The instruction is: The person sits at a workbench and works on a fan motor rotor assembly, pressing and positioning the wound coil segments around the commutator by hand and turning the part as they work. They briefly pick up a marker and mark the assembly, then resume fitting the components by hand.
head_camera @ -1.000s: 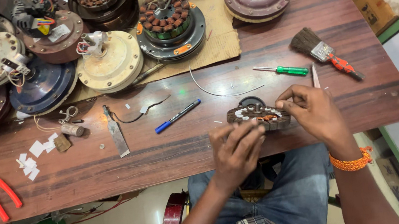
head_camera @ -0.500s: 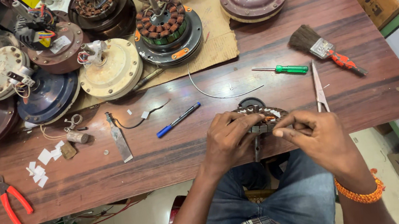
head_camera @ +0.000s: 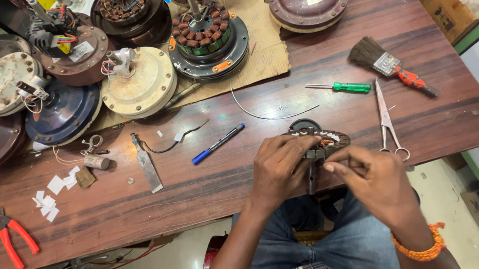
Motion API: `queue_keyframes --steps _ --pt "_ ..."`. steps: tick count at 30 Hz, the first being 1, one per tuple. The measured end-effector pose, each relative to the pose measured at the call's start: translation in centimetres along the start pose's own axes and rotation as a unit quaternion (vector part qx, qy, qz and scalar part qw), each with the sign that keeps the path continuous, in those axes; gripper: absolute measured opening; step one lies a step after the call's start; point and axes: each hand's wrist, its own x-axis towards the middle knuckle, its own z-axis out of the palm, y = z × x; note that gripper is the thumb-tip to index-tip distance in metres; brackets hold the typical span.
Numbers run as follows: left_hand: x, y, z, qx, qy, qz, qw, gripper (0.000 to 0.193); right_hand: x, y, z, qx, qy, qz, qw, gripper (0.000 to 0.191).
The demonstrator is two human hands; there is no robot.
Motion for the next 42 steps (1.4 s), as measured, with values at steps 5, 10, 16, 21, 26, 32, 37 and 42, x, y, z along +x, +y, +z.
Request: queue_keyframes --steps 5,10,16,21,26,32,37,42 --pt "-0.1 -0.5 0.0 0.012 -0.003 0.022 1.000 0.047 -0.6 2.7 4.0 0.036 0.052 -0.148 0.987 0.014" --pt "-1.2 -1.1 0.0 0.073 0.005 0.161 0.984 0.051 -1.5 6.6 7.6 0.152 0.054 -0.044 0.986 0.010" --pt "-3.2 -1.9 0.0 0.143 0.008 0.242 0.960 0.027 -2.3 7.6 6.3 0.327 -0.044 -0.018 0.944 0.010" --pt "-4.5 -1.8 0.3 0.059 -0.036 0.128 0.989 0.014 -2.0 4.2 1.2 0.012 0.012 -0.075 0.997 0.019" --pt "-5.5 0.1 2.9 -0.160 0.087 -0.096 0.979 0.013 0.7 -0.4 0.1 -0.046 0.054 -0.276 0.959 0.016" --pt "-5.5 0.3 4.7 -0.476 0.050 -0.456 0.750 0.014 5.8 -2.1 0.2 -0.054 -0.076 -0.167 0.982 0.018" --pt "-4.8 0.6 5.4 -0.571 0.087 -0.504 0.642 0.015 8.9 0.8 -0.2 0.042 -0.130 -0.075 0.988 0.018" --pt "-4.0 1.2 6.2 -0.574 0.123 -0.524 0.617 0.016 9.6 4.5 -0.5 0.063 -0.067 -0.080 0.992 0.018"
